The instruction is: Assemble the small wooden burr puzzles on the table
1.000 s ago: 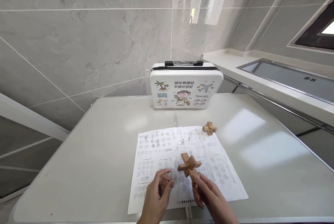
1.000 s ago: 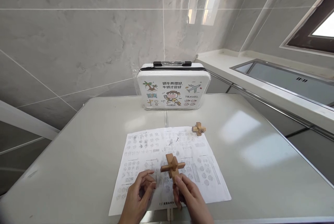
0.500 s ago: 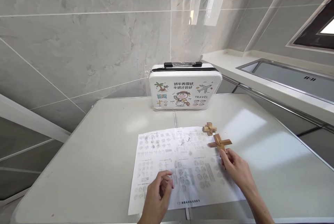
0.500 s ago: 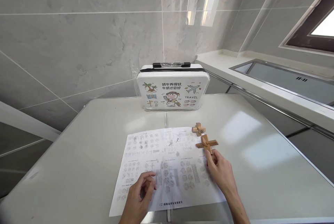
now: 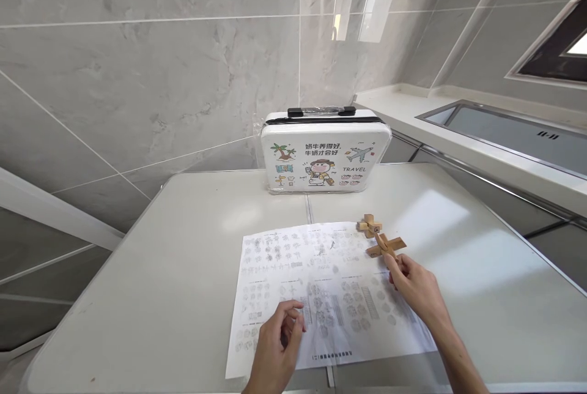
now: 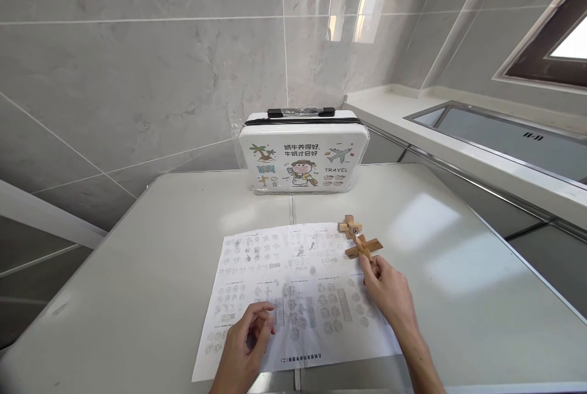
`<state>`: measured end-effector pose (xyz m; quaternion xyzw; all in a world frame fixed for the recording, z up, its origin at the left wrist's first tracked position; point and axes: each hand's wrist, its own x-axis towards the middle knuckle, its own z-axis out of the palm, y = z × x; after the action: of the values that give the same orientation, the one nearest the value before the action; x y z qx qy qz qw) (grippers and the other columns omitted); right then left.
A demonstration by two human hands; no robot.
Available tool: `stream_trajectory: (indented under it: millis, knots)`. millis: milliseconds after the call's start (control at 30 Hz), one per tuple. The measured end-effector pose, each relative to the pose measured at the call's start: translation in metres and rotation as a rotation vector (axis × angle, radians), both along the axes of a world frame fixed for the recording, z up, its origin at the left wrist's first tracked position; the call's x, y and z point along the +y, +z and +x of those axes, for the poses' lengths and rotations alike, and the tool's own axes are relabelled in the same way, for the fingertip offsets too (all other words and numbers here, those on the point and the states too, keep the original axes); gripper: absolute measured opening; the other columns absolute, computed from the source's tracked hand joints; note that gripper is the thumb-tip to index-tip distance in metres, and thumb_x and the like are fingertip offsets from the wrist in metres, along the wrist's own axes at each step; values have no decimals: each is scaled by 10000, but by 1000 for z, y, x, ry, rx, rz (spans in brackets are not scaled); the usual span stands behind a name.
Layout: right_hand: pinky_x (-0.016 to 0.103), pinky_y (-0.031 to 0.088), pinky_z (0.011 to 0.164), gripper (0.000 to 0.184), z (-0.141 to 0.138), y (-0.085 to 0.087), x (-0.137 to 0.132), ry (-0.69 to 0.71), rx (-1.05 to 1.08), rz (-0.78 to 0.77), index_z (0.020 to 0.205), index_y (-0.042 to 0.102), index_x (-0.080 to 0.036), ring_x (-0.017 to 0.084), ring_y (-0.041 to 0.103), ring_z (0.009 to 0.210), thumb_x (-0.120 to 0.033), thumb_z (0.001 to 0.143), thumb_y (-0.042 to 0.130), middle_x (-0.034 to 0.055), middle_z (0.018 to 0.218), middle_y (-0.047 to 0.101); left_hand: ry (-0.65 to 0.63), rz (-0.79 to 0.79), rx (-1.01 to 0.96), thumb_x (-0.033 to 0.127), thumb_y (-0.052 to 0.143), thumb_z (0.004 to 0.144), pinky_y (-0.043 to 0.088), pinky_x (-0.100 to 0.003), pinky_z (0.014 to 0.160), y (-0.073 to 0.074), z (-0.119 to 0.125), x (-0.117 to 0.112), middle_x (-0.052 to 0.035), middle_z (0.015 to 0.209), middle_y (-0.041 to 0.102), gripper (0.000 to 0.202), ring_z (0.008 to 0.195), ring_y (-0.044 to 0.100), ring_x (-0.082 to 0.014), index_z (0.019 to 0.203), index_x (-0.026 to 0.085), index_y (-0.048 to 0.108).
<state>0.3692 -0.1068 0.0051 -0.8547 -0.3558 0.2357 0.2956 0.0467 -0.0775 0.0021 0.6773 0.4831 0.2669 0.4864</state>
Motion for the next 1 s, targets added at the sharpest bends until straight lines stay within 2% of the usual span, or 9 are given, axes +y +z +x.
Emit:
stream_trajectory:
  millis: [233,400,500,600,700,833,1000]
  knots:
    - [307,372,578,535,0,7,8,2,-45,-45,598,412,-258,219,606,560,-634,976,459,16,565,648,-40,-20,20,536,498,1035,471,-259,596,0,-3,2,-36,838,728,351,645,588,-166,1177,251,645]
    - [303,356,536,578,-7,10,0,-21,-104,-34,586,423,-263,224,581,529,-695,969,463,21,533,612,-43,-12,12,524,506,1035,459,-257,578,3,-2,1,-36,830,729,333,636,585,-164,1160,251,649]
    - [302,367,521,581,-19,5,-10,15,-55,58,594,446,-267,215,555,498,-713,966,472,17,513,588,-44,-20,19,520,511,1033,460,-256,582,2,-2,2,-35,833,728,325,633,578,-162,1153,251,648]
    - [295,409,544,573,-39,-3,-20,120,138,154,628,467,-265,196,530,486,-728,966,484,-10,492,551,-47,-23,15,520,515,1031,455,-253,580,3,-1,2,-33,827,720,318,632,570,-161,1135,251,649]
    - [288,425,567,584,-63,-12,-29,201,301,199,622,457,-257,177,522,495,-713,987,470,-16,512,546,-51,-7,13,521,500,1038,430,-249,567,7,0,1,-20,766,677,321,608,538,-152,1016,243,660]
    - [287,394,570,550,-82,-21,-36,144,280,261,646,454,-254,165,489,513,-668,1007,478,-26,545,520,-72,15,45,513,476,1052,406,-244,564,14,-3,5,-6,721,639,377,591,510,-140,874,232,653]
    - [288,384,581,524,-85,-26,-39,127,260,294,655,426,-255,159,466,520,-619,1028,471,-35,556,490,-55,102,148,526,480,1044,433,-246,571,19,-20,35,2,718,660,369,606,570,-157,913,240,673]
